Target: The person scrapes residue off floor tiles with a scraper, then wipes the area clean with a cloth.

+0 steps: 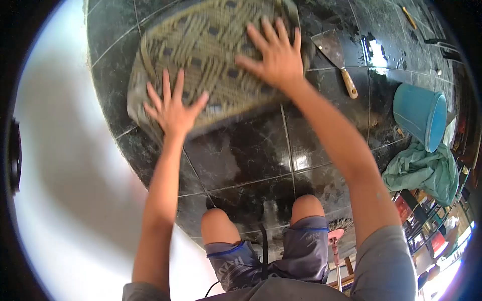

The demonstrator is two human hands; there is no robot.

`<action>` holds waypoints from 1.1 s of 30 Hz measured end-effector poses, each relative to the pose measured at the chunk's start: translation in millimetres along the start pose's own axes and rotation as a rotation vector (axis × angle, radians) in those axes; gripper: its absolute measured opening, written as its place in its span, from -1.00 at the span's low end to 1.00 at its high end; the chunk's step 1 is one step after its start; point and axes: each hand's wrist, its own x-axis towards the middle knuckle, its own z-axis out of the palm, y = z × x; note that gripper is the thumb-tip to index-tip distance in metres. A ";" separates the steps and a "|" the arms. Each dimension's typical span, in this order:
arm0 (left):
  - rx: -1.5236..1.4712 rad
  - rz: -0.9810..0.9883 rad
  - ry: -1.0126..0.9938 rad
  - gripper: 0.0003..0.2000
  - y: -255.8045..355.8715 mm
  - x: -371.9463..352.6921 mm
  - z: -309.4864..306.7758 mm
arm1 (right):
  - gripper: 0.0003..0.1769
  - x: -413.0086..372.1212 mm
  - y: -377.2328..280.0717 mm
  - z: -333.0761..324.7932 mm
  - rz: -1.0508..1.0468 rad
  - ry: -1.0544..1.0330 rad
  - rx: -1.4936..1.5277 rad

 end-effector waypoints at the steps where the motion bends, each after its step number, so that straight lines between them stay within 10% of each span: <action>1: 0.004 -0.018 -0.054 -0.05 3.7 -34.7 -10.1 | 0.02 -33.9 -14.6 -20.5 0.000 -0.056 0.042; 8: -0.028 -0.088 -0.039 -0.06 4.2 -162.8 -2.8 | 0.09 -98.4 -35.9 -44.6 -0.050 -0.285 0.058; 23: -0.012 -0.119 -0.037 -0.07 -56.1 236.4 -43.4 | 0.15 273.4 -13.8 12.5 0.159 -0.179 -0.095; 33: 0.007 -0.159 -0.036 -0.05 -68.2 324.0 -25.6 | 0.18 347.8 0.4 37.5 0.146 -0.163 -0.070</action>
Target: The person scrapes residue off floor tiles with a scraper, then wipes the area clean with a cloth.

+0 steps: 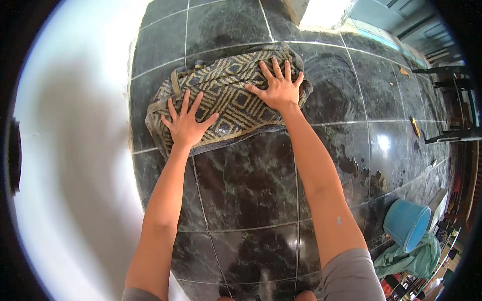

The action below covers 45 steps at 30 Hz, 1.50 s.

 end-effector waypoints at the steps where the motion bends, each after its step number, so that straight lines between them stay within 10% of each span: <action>1: 0.008 0.001 0.006 -0.06 -2.4 8.1 2.3 | 0.18 3.8 -0.1 3.1 -0.005 0.011 0.007; 14: 0.198 0.398 0.044 -0.04 56.7 237.5 -8.8 | -0.11 18.5 -6.1 5.3 0.167 0.091 0.045; 24: 0.242 0.580 0.287 -0.31 185.6 256.8 32.9 | -0.10 30.6 -4.3 17.3 0.337 0.137 0.114; 33: 0.157 0.233 0.141 -0.46 144.1 156.3 30.7 | -0.09 7.3 12.7 19.4 0.029 0.165 0.091; 45: 0.099 0.034 -0.197 -0.06 150.9 -159.3 19.4 | 0.03 -229.2 154.9 -16.0 0.039 -0.025 0.148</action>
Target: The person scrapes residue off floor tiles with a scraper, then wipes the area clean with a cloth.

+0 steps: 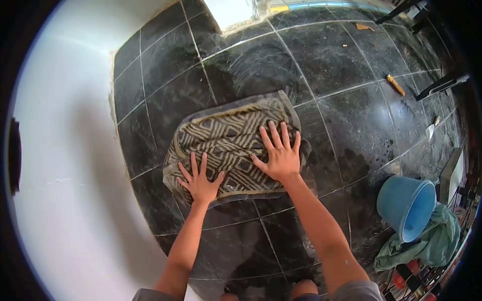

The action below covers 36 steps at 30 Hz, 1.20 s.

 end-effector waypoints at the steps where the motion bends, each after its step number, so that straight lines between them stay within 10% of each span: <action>1: -0.027 -0.026 -0.001 -0.05 16.8 6.9 -4.9 | 0.04 4.7 5.1 -1.8 0.027 0.009 -0.006; 15: -0.046 0.081 0.294 -0.14 69.5 283.2 -49.3 | -0.10 278.1 61.8 19.3 0.065 0.342 -0.216; 22: -0.103 -0.022 0.305 -0.18 77.1 295.1 -53.7 | -0.21 306.2 42.5 -35.4 -0.144 -0.135 -0.227; 25: -0.067 -0.060 0.297 -0.21 76.6 297.6 -51.1 | -0.25 320.2 44.1 15.0 -0.145 0.162 -0.346; 36: 0.076 -0.086 0.324 -0.44 80.2 244.4 -26.8 | -0.30 232.3 -23.0 15.2 -0.357 0.049 -0.150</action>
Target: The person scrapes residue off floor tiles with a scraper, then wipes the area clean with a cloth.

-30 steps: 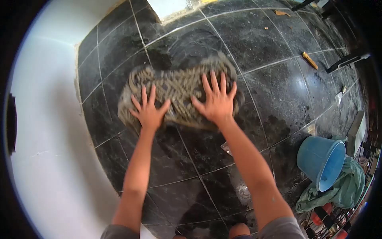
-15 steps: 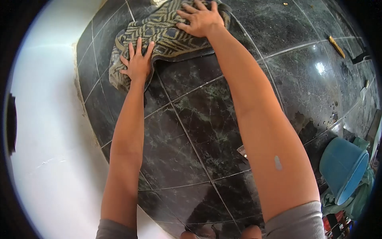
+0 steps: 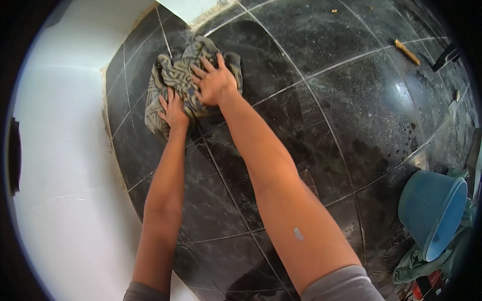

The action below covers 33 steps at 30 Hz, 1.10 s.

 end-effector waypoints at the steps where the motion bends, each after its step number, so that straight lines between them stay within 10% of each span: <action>1: 0.009 -0.003 -0.007 -0.44 -3.6 -8.4 1.0 | -0.30 -7.5 -6.8 -0.2 -0.002 0.000 0.006; 14: 0.078 -0.046 -0.073 -0.52 -173.3 -285.7 22.6 | -0.25 -171.8 -207.7 -23.6 -0.310 -0.253 -0.001; 16: 0.075 -0.183 -0.341 -0.53 -206.7 -359.9 2.5 | -0.23 -213.1 -260.9 -18.8 -0.412 -0.300 0.063; 18: -0.059 -0.107 0.112 -0.55 -262.5 -466.4 57.6 | -0.23 -261.4 -311.0 -14.2 -0.529 -0.334 0.132; 22: -0.023 -0.435 -0.273 -0.52 -250.0 -601.9 12.3 | -0.17 -376.6 -358.3 -21.7 -0.676 -0.450 0.243; 25: 0.100 -0.436 -0.670 -0.45 -219.0 -626.7 -1.5 | -0.13 -453.5 -341.5 -1.2 -0.522 -0.320 0.241; 33: -0.100 0.046 -0.495 -0.22 -107.9 -420.1 -51.2 | -0.09 -361.8 -200.8 -37.3 0.142 -0.332 0.101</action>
